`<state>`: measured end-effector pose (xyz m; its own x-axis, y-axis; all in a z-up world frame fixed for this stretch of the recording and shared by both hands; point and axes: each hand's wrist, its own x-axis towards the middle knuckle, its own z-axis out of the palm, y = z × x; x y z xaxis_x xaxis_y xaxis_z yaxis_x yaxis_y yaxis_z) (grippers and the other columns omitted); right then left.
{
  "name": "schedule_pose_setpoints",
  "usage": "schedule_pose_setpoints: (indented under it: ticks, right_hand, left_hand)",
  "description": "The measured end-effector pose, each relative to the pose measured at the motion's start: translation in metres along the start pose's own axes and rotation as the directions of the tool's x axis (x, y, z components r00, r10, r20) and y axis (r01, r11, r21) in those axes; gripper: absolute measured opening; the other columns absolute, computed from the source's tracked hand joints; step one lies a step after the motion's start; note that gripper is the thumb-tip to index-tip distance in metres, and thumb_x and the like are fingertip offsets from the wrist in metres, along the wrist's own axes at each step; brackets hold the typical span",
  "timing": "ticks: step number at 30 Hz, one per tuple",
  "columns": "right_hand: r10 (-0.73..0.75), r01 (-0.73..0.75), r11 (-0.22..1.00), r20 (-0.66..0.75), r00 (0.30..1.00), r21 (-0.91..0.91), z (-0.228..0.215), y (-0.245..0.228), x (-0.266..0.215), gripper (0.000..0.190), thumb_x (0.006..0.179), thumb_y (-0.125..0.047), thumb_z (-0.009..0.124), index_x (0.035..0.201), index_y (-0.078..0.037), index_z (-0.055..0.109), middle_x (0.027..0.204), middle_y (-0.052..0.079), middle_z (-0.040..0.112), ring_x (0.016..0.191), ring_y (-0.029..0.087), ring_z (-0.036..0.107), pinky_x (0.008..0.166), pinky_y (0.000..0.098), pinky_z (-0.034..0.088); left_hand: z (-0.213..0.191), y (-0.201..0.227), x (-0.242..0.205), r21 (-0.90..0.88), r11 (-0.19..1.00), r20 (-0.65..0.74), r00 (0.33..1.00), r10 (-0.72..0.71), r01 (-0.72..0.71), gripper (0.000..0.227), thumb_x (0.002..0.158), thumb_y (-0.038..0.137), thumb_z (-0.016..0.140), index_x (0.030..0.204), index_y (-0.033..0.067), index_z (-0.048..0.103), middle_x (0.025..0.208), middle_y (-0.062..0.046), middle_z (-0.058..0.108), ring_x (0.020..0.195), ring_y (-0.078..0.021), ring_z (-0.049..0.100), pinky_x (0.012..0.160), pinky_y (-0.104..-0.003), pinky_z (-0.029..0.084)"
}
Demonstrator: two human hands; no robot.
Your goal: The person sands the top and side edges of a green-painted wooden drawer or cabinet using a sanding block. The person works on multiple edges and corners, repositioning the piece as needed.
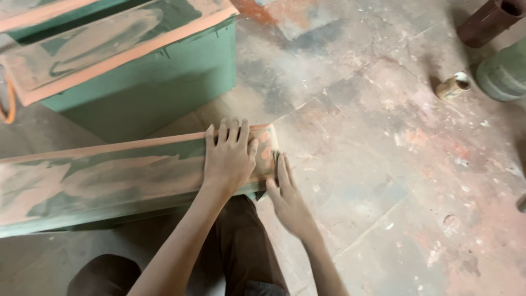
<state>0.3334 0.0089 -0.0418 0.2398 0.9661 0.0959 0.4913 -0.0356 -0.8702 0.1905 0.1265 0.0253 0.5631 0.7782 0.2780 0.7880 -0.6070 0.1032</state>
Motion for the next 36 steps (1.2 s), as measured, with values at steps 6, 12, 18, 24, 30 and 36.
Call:
schedule_pose_setpoints:
  ticks: [6, 12, 18, 24, 30, 36]
  right_hand:
    - [-0.016, 0.004, 0.982, 0.060, 0.998, 0.189, -0.015, -0.031, 0.095, 0.069, 0.110, -0.039, 0.043, 0.161, 0.004, 0.023, 0.171, 0.022, 0.021, 0.161, 0.030, 0.017, 0.127, 0.0346, 0.019]
    - [0.105, -0.148, 0.912, 0.131, 0.986, 0.383, -0.027, -0.052, -0.012, 0.074, 0.106, -0.042, 0.041, 0.164, -0.004, 0.013, 0.174, 0.013, 0.016, 0.161, 0.024, 0.013, 0.125, 0.0362, 0.015]
    - [0.326, -0.446, 0.628, 0.305, 0.895, 0.638, -0.023, -0.037, 0.080, 0.075, 0.112, -0.042, 0.039, 0.180, -0.021, 0.016, 0.166, 0.038, 0.033, 0.135, 0.064, 0.019, 0.107, 0.0663, 0.020]
    - [0.094, -0.160, 0.713, 0.133, 0.987, 0.682, -0.016, -0.019, 0.007, 0.069, 0.110, -0.043, 0.031, 0.164, -0.003, 0.021, 0.174, 0.012, 0.020, 0.160, 0.023, 0.018, 0.127, 0.0355, 0.015]
    - [-0.250, 0.250, 0.968, 0.110, 0.962, 0.012, -0.013, -0.012, 0.066, 0.071, 0.113, -0.042, 0.038, 0.165, 0.000, 0.014, 0.174, 0.020, 0.005, 0.161, 0.028, 0.013, 0.128, 0.0375, 0.022]
    - [-0.139, 0.143, 0.987, 0.060, 0.989, -0.077, -0.005, -0.022, 0.019, 0.061, 0.114, -0.030, 0.029, 0.165, 0.000, 0.015, 0.175, 0.019, 0.010, 0.163, 0.033, 0.004, 0.130, 0.0461, 0.012]
  left_hand:
    - [-0.001, 0.001, 0.002, -0.053, 0.998, 0.044, 0.998, -0.041, 0.043, 0.058, 0.102, 0.042, 0.045, 0.149, 0.0082, 0.046, 0.149, -0.015, 0.050, 0.141, -0.0338, 0.040, 0.117, -0.057, 0.022]
    - [0.001, 0.000, 0.004, -0.032, 0.998, 0.069, 0.997, -0.047, 0.050, 0.059, 0.102, 0.043, 0.043, 0.150, 0.0080, 0.045, 0.150, -0.014, 0.050, 0.142, -0.0321, 0.040, 0.117, -0.057, 0.020]
    - [0.006, 0.000, 0.003, -0.061, 0.997, 0.061, 0.997, -0.043, 0.047, 0.060, 0.101, 0.042, 0.042, 0.149, 0.0060, 0.045, 0.149, -0.015, 0.049, 0.142, -0.0329, 0.039, 0.117, -0.058, 0.019]
    - [0.004, -0.003, 0.004, -0.075, 0.996, 0.068, 0.997, -0.041, 0.046, 0.059, 0.103, 0.042, 0.042, 0.149, 0.0059, 0.045, 0.149, -0.016, 0.049, 0.142, -0.0337, 0.038, 0.117, -0.058, 0.020]
    - [0.007, -0.002, 0.001, -0.053, 0.997, 0.042, 0.998, -0.047, 0.050, 0.059, 0.103, 0.042, 0.042, 0.149, 0.0057, 0.045, 0.149, -0.016, 0.051, 0.141, -0.0325, 0.040, 0.116, -0.058, 0.021]
    - [0.008, -0.004, 0.001, -0.099, 0.994, 0.030, 0.999, -0.043, 0.046, 0.056, 0.104, 0.040, 0.043, 0.148, 0.0061, 0.047, 0.148, -0.016, 0.051, 0.141, -0.0327, 0.041, 0.116, -0.058, 0.021]
